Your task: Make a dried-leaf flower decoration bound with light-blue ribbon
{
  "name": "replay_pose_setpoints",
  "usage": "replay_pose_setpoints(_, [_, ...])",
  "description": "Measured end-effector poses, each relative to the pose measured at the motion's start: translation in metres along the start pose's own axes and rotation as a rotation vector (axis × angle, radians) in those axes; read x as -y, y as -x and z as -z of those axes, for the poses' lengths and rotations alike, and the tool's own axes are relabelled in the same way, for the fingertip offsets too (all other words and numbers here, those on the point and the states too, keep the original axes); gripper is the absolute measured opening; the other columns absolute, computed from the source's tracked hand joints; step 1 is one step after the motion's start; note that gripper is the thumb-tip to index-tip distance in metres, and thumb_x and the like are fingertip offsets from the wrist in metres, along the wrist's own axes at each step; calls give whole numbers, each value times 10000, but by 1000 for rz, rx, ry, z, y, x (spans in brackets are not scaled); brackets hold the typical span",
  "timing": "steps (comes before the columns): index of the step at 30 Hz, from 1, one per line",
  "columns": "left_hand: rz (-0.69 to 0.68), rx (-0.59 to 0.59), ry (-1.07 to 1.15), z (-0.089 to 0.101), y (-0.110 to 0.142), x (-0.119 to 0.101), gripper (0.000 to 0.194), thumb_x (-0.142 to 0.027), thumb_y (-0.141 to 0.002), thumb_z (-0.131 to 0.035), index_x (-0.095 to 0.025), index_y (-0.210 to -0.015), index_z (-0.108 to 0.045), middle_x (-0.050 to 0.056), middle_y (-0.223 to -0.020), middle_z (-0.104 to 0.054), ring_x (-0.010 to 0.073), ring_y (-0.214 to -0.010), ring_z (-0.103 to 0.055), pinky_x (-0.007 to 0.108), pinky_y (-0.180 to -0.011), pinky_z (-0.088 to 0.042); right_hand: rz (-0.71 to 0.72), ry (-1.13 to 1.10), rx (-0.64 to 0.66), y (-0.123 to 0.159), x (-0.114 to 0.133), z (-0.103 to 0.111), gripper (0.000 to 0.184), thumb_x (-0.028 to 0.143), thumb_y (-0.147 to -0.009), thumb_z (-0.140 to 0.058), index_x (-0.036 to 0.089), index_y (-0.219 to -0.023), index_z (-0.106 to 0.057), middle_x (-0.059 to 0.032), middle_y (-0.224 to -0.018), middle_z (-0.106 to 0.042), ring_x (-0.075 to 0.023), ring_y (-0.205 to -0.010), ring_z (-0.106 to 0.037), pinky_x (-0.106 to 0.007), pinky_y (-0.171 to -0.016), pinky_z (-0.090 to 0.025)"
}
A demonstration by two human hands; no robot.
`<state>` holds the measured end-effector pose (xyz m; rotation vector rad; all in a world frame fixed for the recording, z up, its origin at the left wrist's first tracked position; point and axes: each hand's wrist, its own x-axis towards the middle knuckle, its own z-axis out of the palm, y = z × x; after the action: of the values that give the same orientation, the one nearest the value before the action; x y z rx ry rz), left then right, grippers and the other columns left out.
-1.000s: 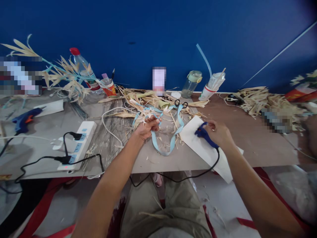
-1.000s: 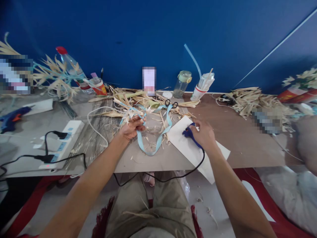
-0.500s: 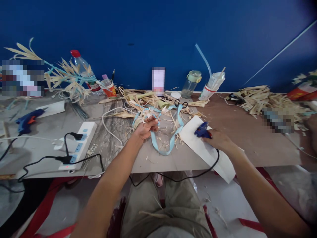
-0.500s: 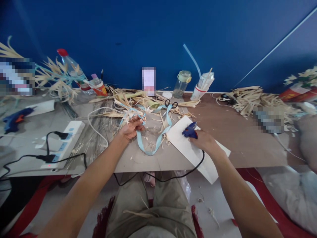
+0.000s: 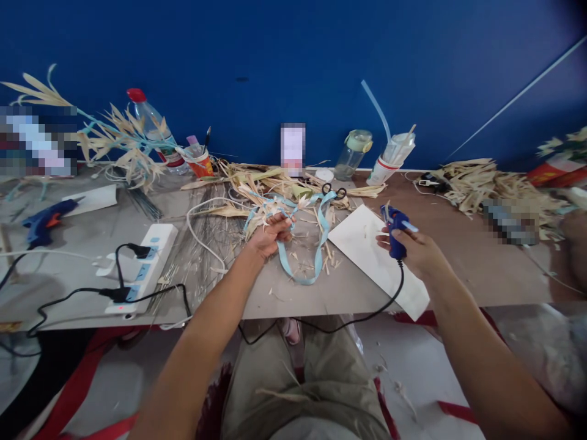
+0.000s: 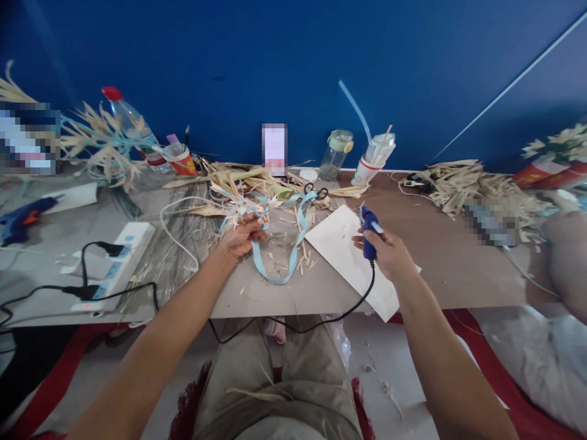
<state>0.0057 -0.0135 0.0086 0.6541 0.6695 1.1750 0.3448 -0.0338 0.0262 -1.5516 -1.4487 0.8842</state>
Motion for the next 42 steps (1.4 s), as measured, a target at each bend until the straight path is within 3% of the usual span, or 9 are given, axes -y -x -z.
replay_pose_setpoints(2, [-16, -1, 15, 2, -1, 2, 271, -203, -546, -811, -142, -607, -554, -68, -512, -442, 9, -390, -242, 197, -426, -227, -16, -236, 126, 8, 14, -8, 414, 530, -793, -478, 215, -1049, -563, -99, -1057, -620, -172, -677, -584, -354, -620, -484])
replay_pose_setpoints(5, [-20, -10, 10, 4, -3, 3, 293, -208, -546, -812, -144, -598, -531, -65, -532, -471, 7, -391, -241, 202, -427, -231, -1, -428, 284, 24, 34, -25, 415, 546, -747, -522, 235, -1017, -576, -88, -1084, -605, -110, -524, -443, -321, -514, -401])
replay_pose_setpoints(8, [-6, -34, -2, 3, -2, 2, 295, -214, -551, -809, -145, -611, -528, -61, -555, -495, 5, -393, -242, 207, -434, -252, -28, -476, 447, 36, 46, -50, 416, 482, -680, -650, 211, -991, -596, -76, -917, -617, -100, -500, -402, -298, -490, -338])
replay_pose_setpoints(11, [4, -73, 13, 1, -1, 0, 298, -202, -543, -809, -150, -618, -525, -74, -531, -473, 4, -385, -233, 205, -433, -253, -12, -512, 580, 39, 51, -75, 390, 433, -714, -673, 178, -1003, -612, -13, -674, -551, -119, -524, -431, -294, -533, -345])
replay_pose_setpoints(13, [2, -69, 20, 1, -1, 0, 297, -200, -537, -812, -150, -623, -533, -80, -514, -456, 4, -381, -231, 204, -432, -252, 12, -513, 618, 37, 52, -87, 388, 439, -742, -663, 170, -1018, -617, 6, -622, -522, -127, -548, -454, -293, -559, -362])
replay_pose_setpoints(17, [-24, -27, 23, 0, -1, 0, 289, -211, -545, -816, -150, -627, -546, -90, -486, -413, 5, -376, -241, 207, -436, -251, 21, -483, 615, 33, 54, -97, 438, 507, -719, -675, 175, -1004, -648, -35, -741, -585, -147, -640, -505, -296, -601, -408])
replay_pose_setpoints(23, [-8, -54, 22, -2, -1, 0, 299, -206, -547, -808, -157, -622, -523, -94, -474, -393, 9, -376, -244, 209, -436, -246, 4, -431, 560, 34, 48, -98, 460, 569, -684, -691, 204, -963, -688, -73, -897, -642, -172, -735, -551, -320, -681, -464])
replay_pose_setpoints(29, [5, -79, 43, -4, 0, -1, 318, -190, -524, -813, -154, -623, -512, -84, -517, -470, 4, -378, -241, 208, -432, -258, 15, -381, 553, 33, 46, -99, 457, 574, -694, -676, 196, -950, -697, -73, -901, -664, -172, -744, -574, -299, -668, -475])
replay_pose_setpoints(42, [15, -77, 32, -6, 2, -3, 325, -200, -510, -824, -154, -660, -539, -88, -522, -485, 2, -378, -250, 210, -435, -264, 58, -303, 517, 35, 39, -97, 464, 586, -724, -639, 196, -966, -704, -64, -865, -670, -168, -713, -563, -295, -640, -470])
